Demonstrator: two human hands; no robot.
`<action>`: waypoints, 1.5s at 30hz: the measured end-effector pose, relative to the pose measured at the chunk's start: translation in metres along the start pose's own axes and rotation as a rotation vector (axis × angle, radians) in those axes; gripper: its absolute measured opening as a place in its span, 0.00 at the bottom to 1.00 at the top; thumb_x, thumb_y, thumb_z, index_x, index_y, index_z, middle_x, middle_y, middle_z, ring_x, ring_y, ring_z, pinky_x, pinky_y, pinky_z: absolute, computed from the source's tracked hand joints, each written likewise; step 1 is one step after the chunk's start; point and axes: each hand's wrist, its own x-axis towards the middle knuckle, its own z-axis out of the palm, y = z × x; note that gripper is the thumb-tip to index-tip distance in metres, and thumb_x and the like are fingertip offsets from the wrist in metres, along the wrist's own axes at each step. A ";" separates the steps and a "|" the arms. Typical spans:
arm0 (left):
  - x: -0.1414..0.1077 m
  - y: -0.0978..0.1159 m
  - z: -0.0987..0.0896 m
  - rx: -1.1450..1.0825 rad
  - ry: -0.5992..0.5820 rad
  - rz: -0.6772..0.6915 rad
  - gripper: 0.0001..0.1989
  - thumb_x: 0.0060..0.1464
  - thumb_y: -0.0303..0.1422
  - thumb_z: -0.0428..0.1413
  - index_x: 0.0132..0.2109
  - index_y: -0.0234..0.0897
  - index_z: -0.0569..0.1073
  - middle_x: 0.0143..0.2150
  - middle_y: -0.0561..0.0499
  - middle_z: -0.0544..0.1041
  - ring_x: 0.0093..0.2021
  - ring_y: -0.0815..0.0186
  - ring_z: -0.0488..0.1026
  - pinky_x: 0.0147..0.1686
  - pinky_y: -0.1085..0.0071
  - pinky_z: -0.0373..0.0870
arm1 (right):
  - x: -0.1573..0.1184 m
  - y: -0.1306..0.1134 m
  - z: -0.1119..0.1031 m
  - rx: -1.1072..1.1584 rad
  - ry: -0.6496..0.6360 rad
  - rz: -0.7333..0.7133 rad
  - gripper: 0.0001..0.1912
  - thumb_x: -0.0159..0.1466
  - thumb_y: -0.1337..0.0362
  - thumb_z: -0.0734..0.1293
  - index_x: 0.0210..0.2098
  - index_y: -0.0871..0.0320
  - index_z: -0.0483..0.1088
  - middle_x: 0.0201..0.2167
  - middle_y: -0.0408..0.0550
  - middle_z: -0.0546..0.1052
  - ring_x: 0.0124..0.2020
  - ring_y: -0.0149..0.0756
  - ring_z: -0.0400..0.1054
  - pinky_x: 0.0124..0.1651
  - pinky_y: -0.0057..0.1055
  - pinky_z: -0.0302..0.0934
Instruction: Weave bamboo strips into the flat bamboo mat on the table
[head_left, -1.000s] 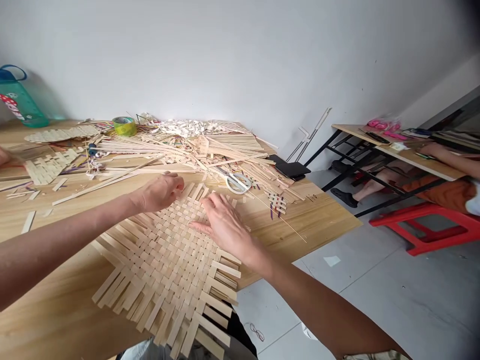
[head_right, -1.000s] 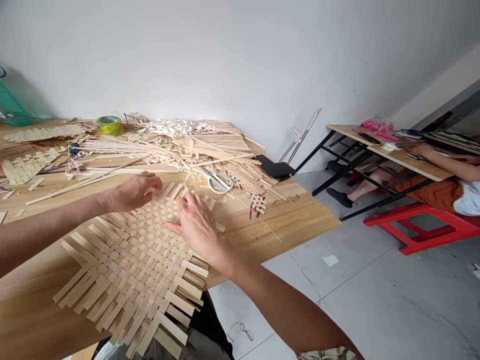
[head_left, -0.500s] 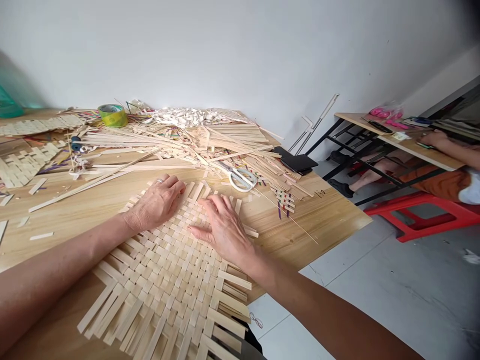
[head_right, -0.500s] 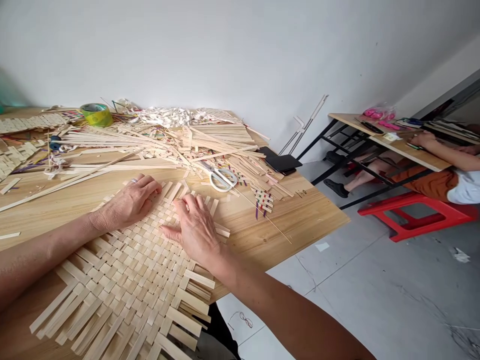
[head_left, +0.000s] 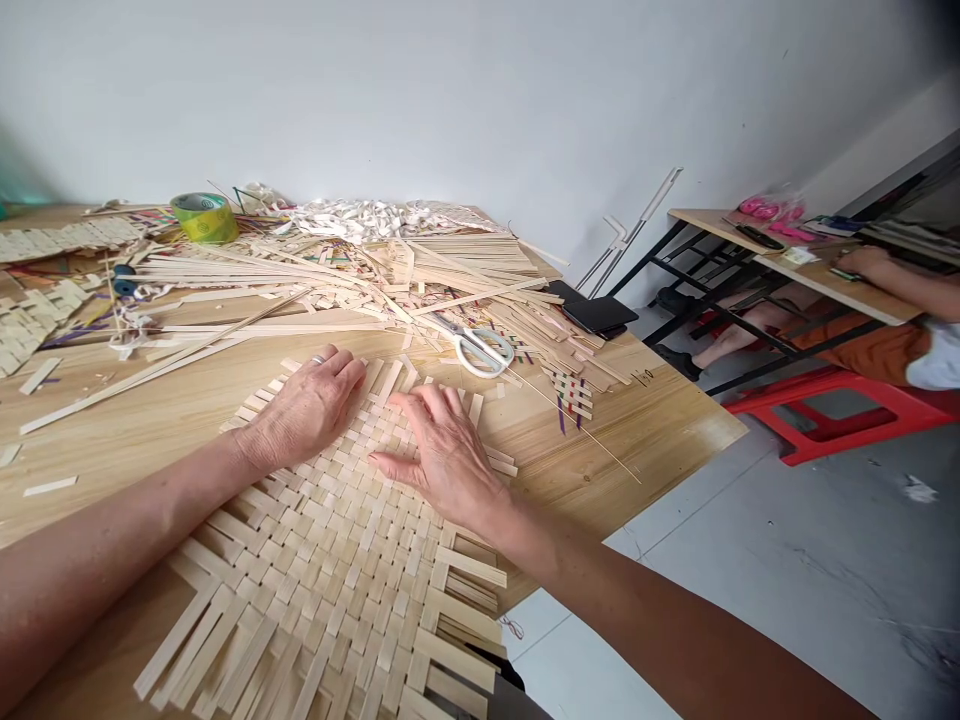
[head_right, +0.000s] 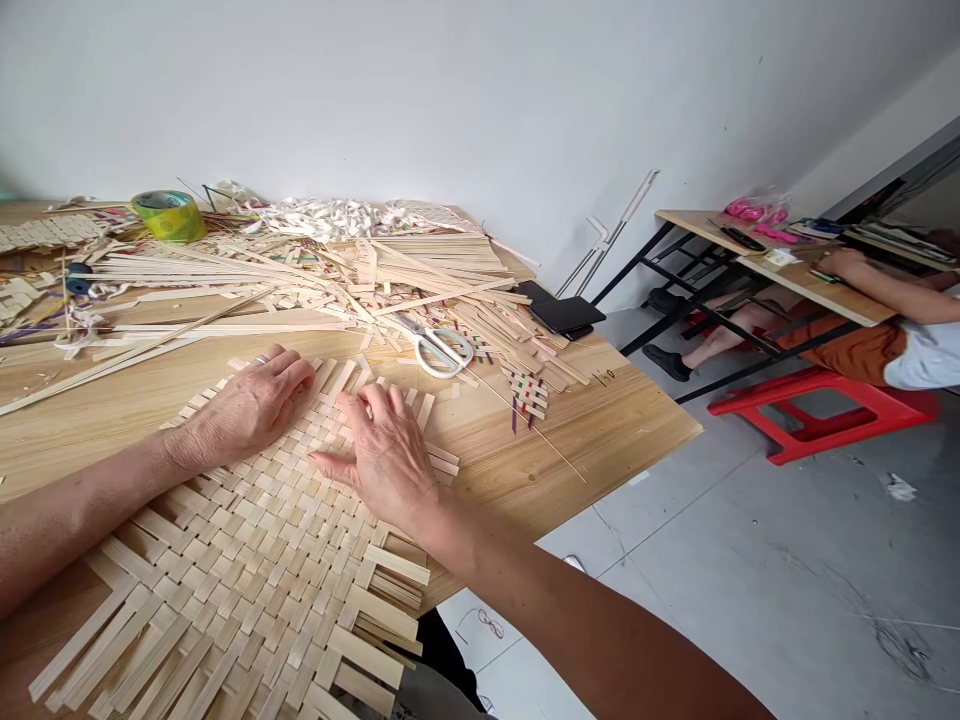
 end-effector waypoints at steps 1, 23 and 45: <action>0.000 0.000 0.000 0.005 0.000 0.002 0.11 0.64 0.25 0.41 0.37 0.35 0.66 0.34 0.44 0.68 0.37 0.57 0.62 0.36 0.63 0.64 | 0.000 0.000 0.000 0.003 0.004 0.002 0.30 0.63 0.47 0.69 0.56 0.60 0.65 0.47 0.56 0.68 0.47 0.49 0.60 0.50 0.48 0.63; 0.000 -0.025 -0.016 -0.107 -0.109 -0.236 0.04 0.55 0.28 0.47 0.32 0.37 0.65 0.33 0.47 0.69 0.36 0.59 0.65 0.39 0.63 0.64 | 0.000 -0.002 -0.001 0.033 -0.008 -0.237 0.22 0.66 0.67 0.67 0.59 0.61 0.64 0.61 0.56 0.67 0.62 0.47 0.57 0.64 0.47 0.59; 0.006 -0.046 -0.038 -0.390 -0.414 -0.338 0.14 0.54 0.36 0.51 0.38 0.32 0.77 0.27 0.54 0.71 0.27 0.71 0.61 0.26 0.75 0.56 | 0.037 0.004 0.010 0.020 -0.192 -0.360 0.37 0.68 0.47 0.62 0.66 0.66 0.55 0.68 0.61 0.59 0.69 0.49 0.49 0.69 0.50 0.47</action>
